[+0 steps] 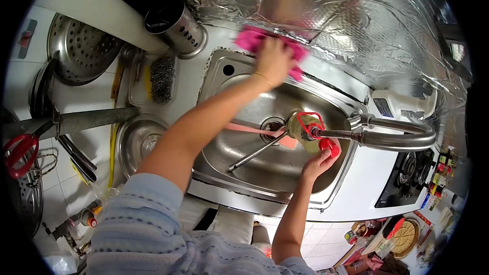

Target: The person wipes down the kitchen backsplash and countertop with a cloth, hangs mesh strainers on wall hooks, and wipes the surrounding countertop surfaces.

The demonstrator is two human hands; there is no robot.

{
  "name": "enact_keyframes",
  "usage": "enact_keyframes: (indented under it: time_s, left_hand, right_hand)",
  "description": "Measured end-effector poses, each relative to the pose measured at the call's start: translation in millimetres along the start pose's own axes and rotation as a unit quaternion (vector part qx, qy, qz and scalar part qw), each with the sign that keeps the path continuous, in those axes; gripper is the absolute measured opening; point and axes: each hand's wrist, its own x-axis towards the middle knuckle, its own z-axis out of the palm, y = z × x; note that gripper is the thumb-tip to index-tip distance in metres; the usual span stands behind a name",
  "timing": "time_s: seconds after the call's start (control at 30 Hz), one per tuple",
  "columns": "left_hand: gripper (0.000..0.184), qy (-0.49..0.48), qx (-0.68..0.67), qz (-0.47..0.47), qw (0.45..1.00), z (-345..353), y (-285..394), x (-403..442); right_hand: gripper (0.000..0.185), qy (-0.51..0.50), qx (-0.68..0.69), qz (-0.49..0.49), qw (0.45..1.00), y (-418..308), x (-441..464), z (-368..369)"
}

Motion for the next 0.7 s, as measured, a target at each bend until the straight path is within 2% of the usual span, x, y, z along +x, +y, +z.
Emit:
enact_keyframes:
  time_s: [0.03, 0.1, 0.2, 0.23, 0.27, 0.33, 0.4, 0.6, 0.67, 0.7]
  left_hand:
    - [0.028, -0.028, -0.016, 0.037, 0.999, 8, 22, 2]
    - [0.025, -0.014, -0.065, 0.069, 0.995, 6, 41, 4]
    - [0.021, -0.009, -0.035, 0.071, 0.997, 5, 12, -1]
    - [0.019, -0.004, -0.001, 0.035, 0.999, 1, -9, -5]
    - [0.019, -0.047, 0.017, -0.012, 0.999, -8, -32, -7]
    - [0.024, -0.006, 0.043, -0.085, 0.995, -27, -75, -19]
    - [0.03, 0.009, 0.062, -0.086, 0.994, -39, -104, -26]
    - [0.034, 0.046, 0.125, -0.165, 0.977, -24, -107, -30]
    - [0.031, 0.047, 0.149, -0.249, 0.956, -23, -105, -25]
    - [0.021, 0.01, 0.155, -0.274, 0.949, -24, -103, -21]
  right_hand:
    - [0.046, 0.0, -0.017, -0.006, 1.0, 4, 0, -2]
    - [0.043, 0.016, -0.02, 0.011, 1.0, 0, 0, 4]
    - [0.038, 0.025, -0.034, 0.013, 0.999, 1, 2, 6]
    - [0.038, 0.02, -0.031, 0.009, 0.999, 4, 3, 5]
    - [0.038, 0.015, -0.029, 0.006, 0.999, 6, 4, 3]
    - [0.038, 0.014, -0.03, 0.008, 0.999, 6, 6, 3]
    - [0.041, 0.008, -0.003, 0.033, 0.999, 4, 7, 3]
    - [0.042, -0.002, 0.031, 0.051, 0.998, 1, 12, -4]
    - [0.042, 0.001, -0.009, 0.036, 0.999, 0, 10, -7]
    - [0.042, -0.006, 0.014, 0.031, 0.999, -2, 11, -7]
